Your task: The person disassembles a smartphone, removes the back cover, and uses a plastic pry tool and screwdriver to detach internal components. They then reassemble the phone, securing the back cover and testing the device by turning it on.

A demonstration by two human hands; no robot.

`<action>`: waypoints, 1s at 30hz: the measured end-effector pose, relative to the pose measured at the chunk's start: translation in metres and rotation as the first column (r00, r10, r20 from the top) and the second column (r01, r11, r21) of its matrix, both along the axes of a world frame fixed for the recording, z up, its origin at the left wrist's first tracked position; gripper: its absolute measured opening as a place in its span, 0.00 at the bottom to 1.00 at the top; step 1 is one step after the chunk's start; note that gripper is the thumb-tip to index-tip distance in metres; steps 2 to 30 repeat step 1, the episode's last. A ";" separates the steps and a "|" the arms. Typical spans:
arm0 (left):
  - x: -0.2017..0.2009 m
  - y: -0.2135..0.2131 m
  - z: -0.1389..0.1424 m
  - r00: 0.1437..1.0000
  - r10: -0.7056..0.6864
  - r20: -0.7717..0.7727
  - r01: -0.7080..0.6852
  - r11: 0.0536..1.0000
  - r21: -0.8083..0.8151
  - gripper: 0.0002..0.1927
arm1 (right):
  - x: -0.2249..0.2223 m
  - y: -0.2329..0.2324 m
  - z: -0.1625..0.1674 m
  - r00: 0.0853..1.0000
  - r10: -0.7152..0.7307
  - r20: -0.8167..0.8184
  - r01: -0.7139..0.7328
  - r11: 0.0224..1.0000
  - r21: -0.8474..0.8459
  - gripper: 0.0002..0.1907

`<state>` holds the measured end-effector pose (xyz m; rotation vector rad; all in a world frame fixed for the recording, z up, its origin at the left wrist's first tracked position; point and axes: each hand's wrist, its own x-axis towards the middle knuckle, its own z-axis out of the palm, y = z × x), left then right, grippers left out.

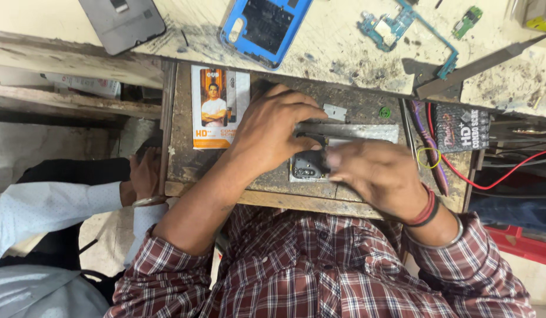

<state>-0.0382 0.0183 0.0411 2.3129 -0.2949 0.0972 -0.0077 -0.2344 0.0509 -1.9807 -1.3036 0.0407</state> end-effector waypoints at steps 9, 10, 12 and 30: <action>0.001 0.001 -0.001 1.000 0.002 0.004 -0.002 1.000 -0.005 0.24 | 0.003 -0.002 -0.001 0.995 0.097 -0.039 -0.096 0.995 0.043 0.20; 0.001 0.001 -0.001 1.000 0.002 0.004 -0.002 1.000 -0.005 0.24 | 0.003 -0.002 -0.001 0.995 0.097 -0.039 -0.096 0.995 0.043 0.20; 0.001 0.001 -0.001 1.000 0.002 0.004 -0.002 1.000 -0.005 0.24 | 0.003 -0.002 -0.001 0.995 0.097 -0.039 -0.096 0.995 0.043 0.20; 0.001 0.001 -0.001 1.000 0.002 0.004 -0.002 1.000 -0.005 0.24 | 0.003 -0.002 -0.001 0.995 0.097 -0.039 -0.096 0.995 0.043 0.20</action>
